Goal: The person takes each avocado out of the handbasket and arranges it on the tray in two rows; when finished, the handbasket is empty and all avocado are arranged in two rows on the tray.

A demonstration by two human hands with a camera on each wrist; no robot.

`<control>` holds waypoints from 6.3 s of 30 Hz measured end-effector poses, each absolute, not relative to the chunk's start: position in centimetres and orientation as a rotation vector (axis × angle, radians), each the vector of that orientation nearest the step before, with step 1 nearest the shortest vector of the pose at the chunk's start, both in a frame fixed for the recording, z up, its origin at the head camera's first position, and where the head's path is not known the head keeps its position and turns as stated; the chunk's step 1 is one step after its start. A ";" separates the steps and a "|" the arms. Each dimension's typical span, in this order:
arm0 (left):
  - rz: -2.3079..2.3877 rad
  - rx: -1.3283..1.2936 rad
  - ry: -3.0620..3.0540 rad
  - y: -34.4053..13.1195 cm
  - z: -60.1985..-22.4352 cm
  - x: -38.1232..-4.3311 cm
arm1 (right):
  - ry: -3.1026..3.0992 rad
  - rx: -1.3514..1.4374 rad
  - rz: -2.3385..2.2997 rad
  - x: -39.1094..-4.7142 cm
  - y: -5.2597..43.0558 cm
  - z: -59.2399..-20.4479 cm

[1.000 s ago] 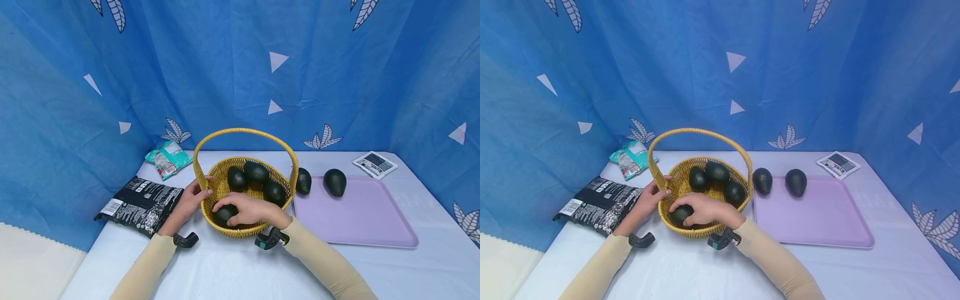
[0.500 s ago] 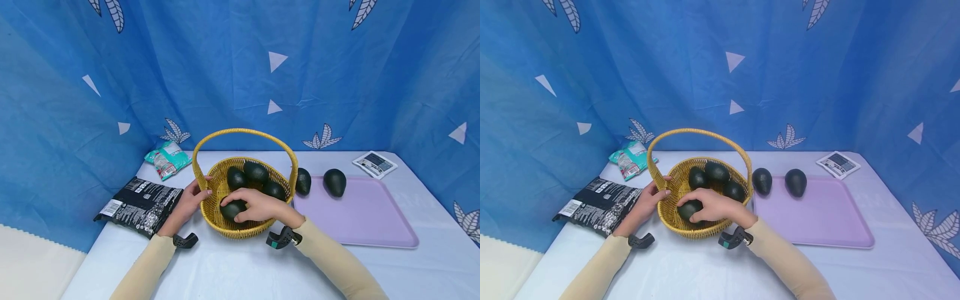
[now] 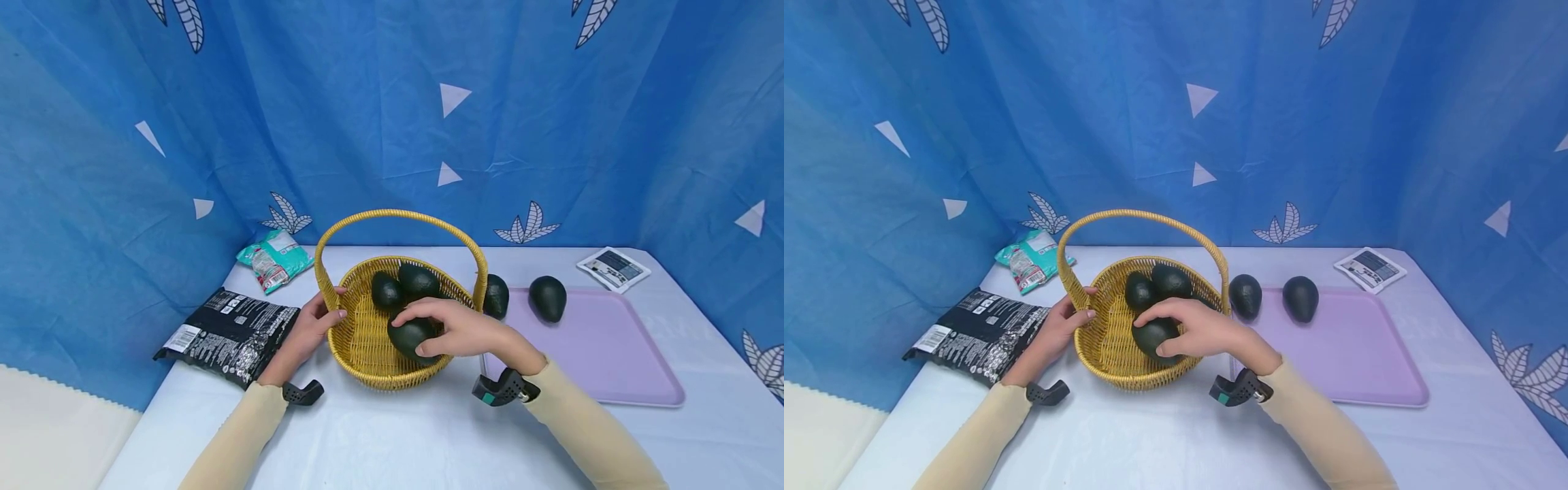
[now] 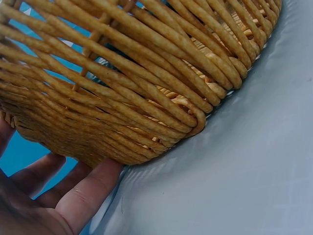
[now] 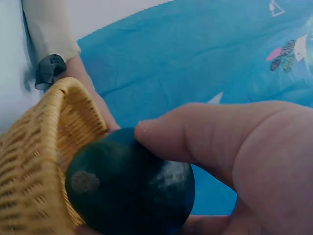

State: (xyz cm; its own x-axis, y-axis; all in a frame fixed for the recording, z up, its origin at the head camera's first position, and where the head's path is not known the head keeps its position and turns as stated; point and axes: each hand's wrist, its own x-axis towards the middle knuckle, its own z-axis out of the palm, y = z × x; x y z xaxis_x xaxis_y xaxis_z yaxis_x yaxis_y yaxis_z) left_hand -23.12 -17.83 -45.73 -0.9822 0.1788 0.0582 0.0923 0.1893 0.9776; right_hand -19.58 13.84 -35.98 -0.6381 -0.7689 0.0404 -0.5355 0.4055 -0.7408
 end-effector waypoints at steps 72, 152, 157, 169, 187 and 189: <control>1.928 0.232 2.362 -17.8 -45.7 -23.1 | 2.888 -0.080 -1.219 -20.9 42.1 -40.0; 1.949 0.222 2.352 -17.7 -46.0 -23.3 | 3.085 0.189 -0.982 -19.4 40.7 -36.5; 1.937 0.224 2.360 -17.7 -45.9 -23.3 | 3.104 0.047 -1.010 -19.1 38.2 -35.6; 1.957 0.242 2.355 -17.6 -45.9 -23.1 | 3.105 -0.239 -0.995 -18.5 33.7 -35.4; 1.955 0.231 2.349 -17.8 -46.1 -23.3 | 2.971 -0.752 -0.931 -16.3 25.8 -34.6; 1.960 0.234 2.348 -17.8 -46.1 -23.3 | 2.953 -0.806 -0.935 -16.1 25.1 -34.6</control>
State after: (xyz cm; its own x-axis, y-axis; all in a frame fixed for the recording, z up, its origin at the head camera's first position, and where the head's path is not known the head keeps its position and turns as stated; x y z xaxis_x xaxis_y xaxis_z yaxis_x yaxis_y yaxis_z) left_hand -23.32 -17.81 -46.07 -0.9856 0.1639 0.0403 0.0689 0.1728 0.9826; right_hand -16.13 25.05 -34.61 -0.8715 -0.4471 0.2017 -0.4817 0.7029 -0.5234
